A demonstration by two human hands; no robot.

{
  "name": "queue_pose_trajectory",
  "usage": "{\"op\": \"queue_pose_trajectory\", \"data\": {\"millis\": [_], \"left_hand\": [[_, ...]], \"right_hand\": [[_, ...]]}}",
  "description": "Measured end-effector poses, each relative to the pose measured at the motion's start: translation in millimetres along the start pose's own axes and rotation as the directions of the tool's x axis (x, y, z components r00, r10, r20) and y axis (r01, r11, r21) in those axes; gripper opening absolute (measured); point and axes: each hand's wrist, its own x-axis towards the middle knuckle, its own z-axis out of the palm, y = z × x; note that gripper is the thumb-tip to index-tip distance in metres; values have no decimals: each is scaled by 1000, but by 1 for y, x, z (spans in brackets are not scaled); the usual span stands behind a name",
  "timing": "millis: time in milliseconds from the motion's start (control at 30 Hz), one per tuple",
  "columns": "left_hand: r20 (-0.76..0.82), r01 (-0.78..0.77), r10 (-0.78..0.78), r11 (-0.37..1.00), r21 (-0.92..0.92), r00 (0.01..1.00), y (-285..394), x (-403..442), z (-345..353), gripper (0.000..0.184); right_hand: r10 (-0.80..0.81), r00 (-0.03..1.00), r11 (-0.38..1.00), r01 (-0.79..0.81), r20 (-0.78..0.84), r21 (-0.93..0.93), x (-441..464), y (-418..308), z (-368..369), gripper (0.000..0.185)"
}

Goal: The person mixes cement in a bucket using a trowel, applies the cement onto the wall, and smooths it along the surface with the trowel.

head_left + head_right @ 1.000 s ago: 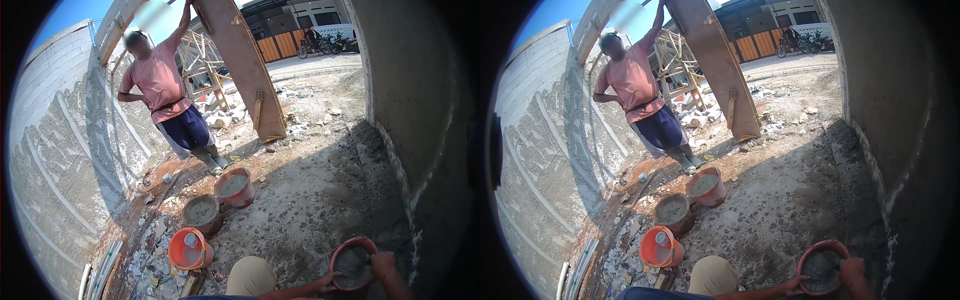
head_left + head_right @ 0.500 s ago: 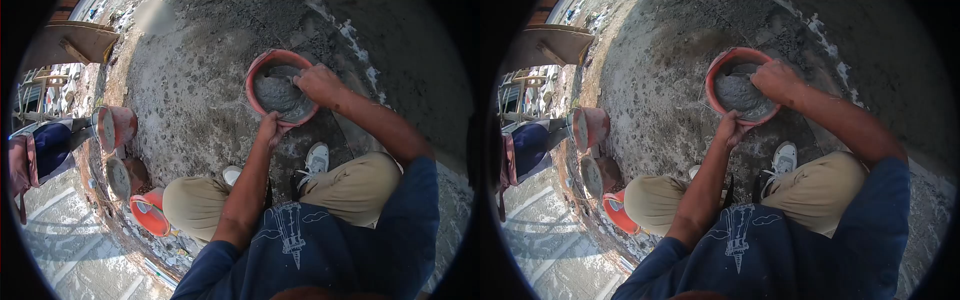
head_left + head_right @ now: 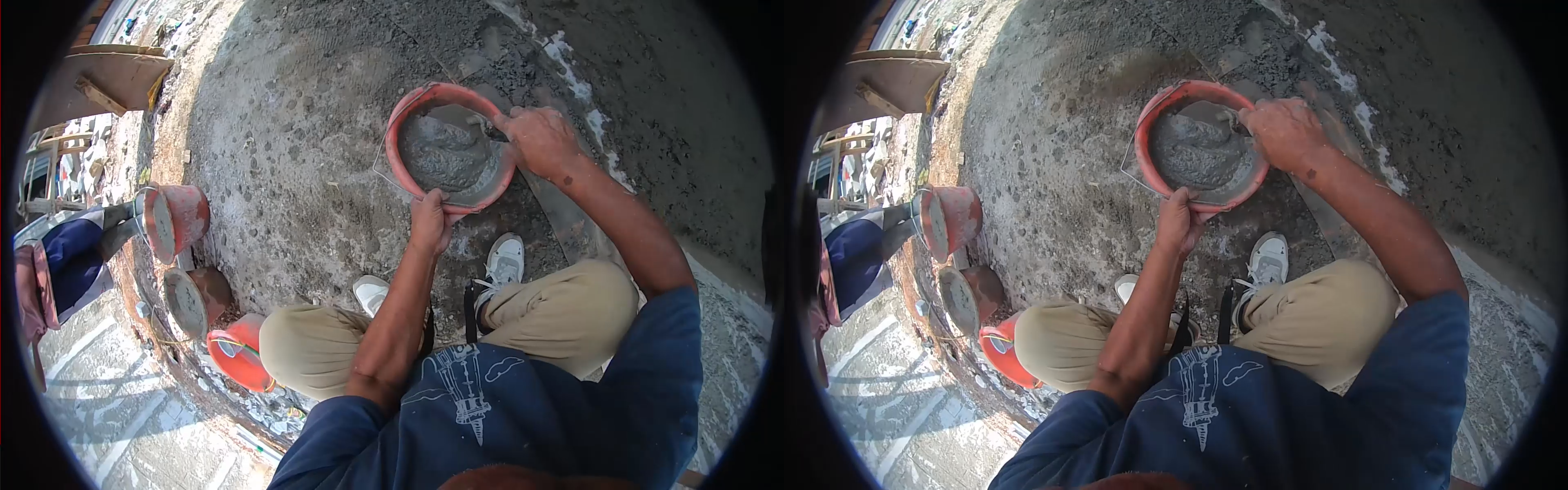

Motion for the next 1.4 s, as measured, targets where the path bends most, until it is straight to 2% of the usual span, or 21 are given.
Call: {"op": "queue_pose_trajectory", "data": {"millis": [67, 267, 367, 433, 467, 533, 567, 633, 733, 800, 833, 867, 933, 1033, 1100, 1233, 1400], "left_hand": [[-57, -33, 34, 999, 12, 998, 11, -24, 12, 38], [-154, -35, 46, 996, 77, 987, 78, -142, 88, 41], [-168, -82, 109, 984, 161, 980, 109, -208, 124, 42], [-188, -108, 146, 974, 199, 971, 134, -258, 154, 42], [-193, -122, 166, 968, 218, 967, 146, -283, 169, 42], [-208, -59, 100, 979, 196, 973, 169, -337, 181, 37], [-216, -27, 67, 983, 183, 974, 180, -368, 186, 34], [-213, -83, 108, 989, 124, 971, 202, -430, 209, 32], [-234, -107, 128, 989, 98, 964, 223, -515, 228, 36], [-220, -112, 120, 993, 49, 968, 233, -564, 245, 41], [-223, -120, 122, 993, 23, 967, 237, -587, 251, 43], [-219, -111, 106, 994, -13, 970, 241, -608, 250, 45], [-210, -118, 106, 992, -45, 972, 241, -642, 237, 48], [-144, -177, 175, 984, -7, 974, 243, -683, 210, 48], [-156, -140, 133, 990, -34, 979, 245, -709, 191, 46], [-245, -173, 152, 983, -64, 957, 230, -763, 152, 41], [-467, -230, 155, 967, -107, 871, 206, -830, 121, 43]], "right_hand": [[53, 998, 995, -56, 47, 86, -22, -4, -63, 22], [123, 989, 989, -115, 84, -96, -54, -7, -176, 26], [111, 968, 994, -113, 224, -6, -55, -37, -176, 31], [35, 993, 993, -47, 110, 109, -71, -62, -175, 44], [23, 991, 976, -50, 130, 211, -78, -67, -197, 42], [-6, 985, 913, -65, 171, 403, -100, -81, -250, 39], [-7, 982, 899, -76, 187, 432, -118, -87, -284, 37], [-2, 980, 870, -97, 200, 484, -153, -99, -364, 31], [-37, 988, 882, -37, 148, 469, -206, -120, -448, 33], [-64, 975, 913, -29, 212, 407, -235, -140, -492, 41], [-92, 989, 905, 34, 116, 425, -251, -152, -508, 41], [-130, 991, 890, 102, 34, 445, -269, -167, -518, 41], [-122, 991, 860, 80, 52, 504, -298, -195, -534, 43], [-151, 988, 891, 144, -20, 431, -334, -233, -539, 45], [-148, 989, 869, 125, 10, 479, -359, -264, -545, 46], [-241, 970, 805, 192, 14, 561, -398, -316, -538, 48], [-398, 916, 710, 273, 50, 648, -422, -362, -506, 51]]}}
